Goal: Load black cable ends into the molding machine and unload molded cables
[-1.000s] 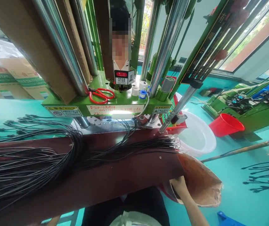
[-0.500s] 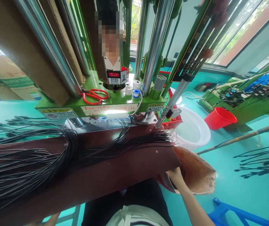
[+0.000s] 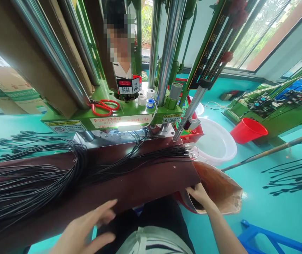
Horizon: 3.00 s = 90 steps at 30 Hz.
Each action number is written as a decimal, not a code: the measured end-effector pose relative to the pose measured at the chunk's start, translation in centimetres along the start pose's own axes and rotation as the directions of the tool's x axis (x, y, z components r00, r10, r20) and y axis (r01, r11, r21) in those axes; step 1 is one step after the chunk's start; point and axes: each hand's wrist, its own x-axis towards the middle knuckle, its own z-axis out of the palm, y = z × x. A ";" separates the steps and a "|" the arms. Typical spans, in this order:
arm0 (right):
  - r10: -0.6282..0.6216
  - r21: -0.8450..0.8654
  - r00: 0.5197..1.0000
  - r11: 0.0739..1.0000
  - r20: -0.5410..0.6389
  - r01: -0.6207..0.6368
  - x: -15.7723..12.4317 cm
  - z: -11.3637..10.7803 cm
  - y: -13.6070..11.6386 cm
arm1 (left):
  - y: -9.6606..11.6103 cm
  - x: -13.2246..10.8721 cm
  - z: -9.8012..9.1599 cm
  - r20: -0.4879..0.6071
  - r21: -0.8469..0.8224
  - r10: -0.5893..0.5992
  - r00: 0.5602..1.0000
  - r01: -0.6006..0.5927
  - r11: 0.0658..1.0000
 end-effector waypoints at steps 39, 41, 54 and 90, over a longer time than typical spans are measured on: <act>-0.254 0.952 0.939 0.259 0.233 -0.166 5.2 4.8 -15.1 | 8.9 16.8 0.2 -0.241 0.196 0.381 0.893 -0.340 0.920; -0.214 0.978 0.972 0.202 0.092 -0.048 6.8 4.4 -16.1 | 8.9 16.8 0.5 -0.245 0.182 0.382 0.891 -0.345 0.921; -0.254 0.856 0.967 0.502 0.015 0.118 8.2 0.2 -17.1 | 9.4 15.8 1.8 -0.059 0.308 0.550 0.833 -0.509 0.804; -0.020 0.868 1.000 0.497 0.023 -0.010 2.0 0.5 -10.0 | 15.3 20.8 3.2 0.218 0.324 0.224 0.950 -0.287 0.902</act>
